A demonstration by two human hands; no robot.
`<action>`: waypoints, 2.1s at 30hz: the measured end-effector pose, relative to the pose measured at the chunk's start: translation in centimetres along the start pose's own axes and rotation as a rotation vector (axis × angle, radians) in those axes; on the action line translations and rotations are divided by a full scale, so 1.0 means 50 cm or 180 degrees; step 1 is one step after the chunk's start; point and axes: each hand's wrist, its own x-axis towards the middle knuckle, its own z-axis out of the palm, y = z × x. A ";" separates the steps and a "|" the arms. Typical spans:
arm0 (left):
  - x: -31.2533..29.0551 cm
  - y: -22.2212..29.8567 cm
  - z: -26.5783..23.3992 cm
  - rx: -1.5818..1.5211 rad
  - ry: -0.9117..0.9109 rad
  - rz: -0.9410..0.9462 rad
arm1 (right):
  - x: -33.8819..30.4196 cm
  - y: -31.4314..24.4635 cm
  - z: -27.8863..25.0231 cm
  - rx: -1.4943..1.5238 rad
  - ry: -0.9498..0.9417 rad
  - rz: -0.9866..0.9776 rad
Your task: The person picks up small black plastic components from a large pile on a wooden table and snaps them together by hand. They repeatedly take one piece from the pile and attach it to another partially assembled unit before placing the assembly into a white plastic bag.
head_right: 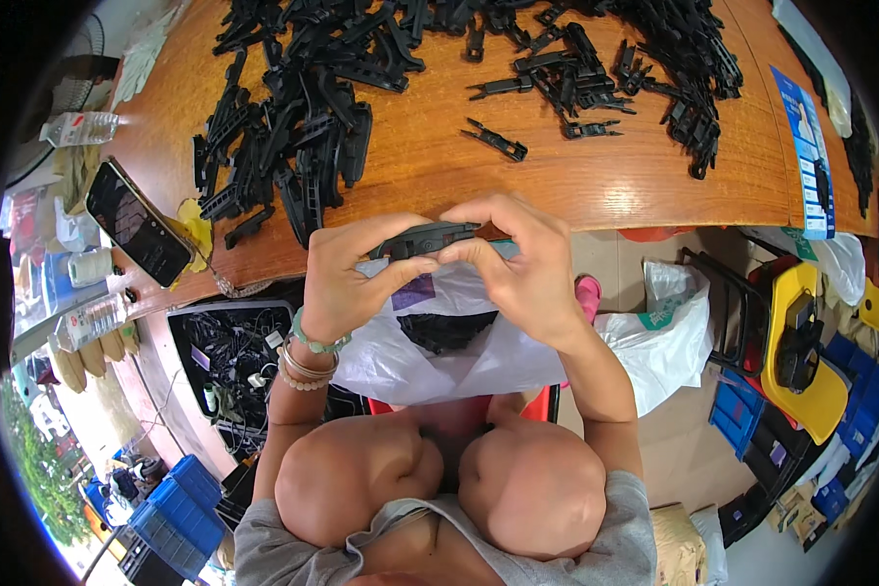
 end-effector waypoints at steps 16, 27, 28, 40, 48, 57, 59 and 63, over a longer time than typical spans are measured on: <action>-0.011 -0.032 -0.110 0.2303 0.1306 -0.0254 | 0.021 -0.021 -0.019 -0.0862 -0.0202 -0.0005; 0.002 -0.035 -0.087 0.2019 0.1221 -0.0340 | 0.096 0.023 -0.019 -0.2697 0.0218 -0.0808; 0.001 -0.030 -0.090 0.1904 0.1361 -0.0178 | 0.090 0.021 -0.021 -0.2632 0.0343 -0.0794; -0.015 0.017 -0.031 -0.0674 -0.0180 0.0285 | 0.007 -0.048 -0.001 0.0158 0.0195 -0.0065; -0.013 0.022 0.004 -0.1853 0.0594 -0.0897 | 0.001 -0.056 0.000 -0.0098 -0.0160 -0.0379; -0.014 0.009 -0.001 -0.2937 -0.0514 -0.1371 | -0.004 -0.036 -0.017 0.0482 -0.0446 -0.0380; -0.014 0.005 0.005 -0.2854 -0.0403 -0.1557 | -0.003 -0.027 -0.008 0.0126 -0.0287 -0.0590; -0.007 0.013 -0.013 -0.2246 -0.0412 -0.1601 | 0.002 -0.018 -0.003 -0.0163 -0.0089 -0.1042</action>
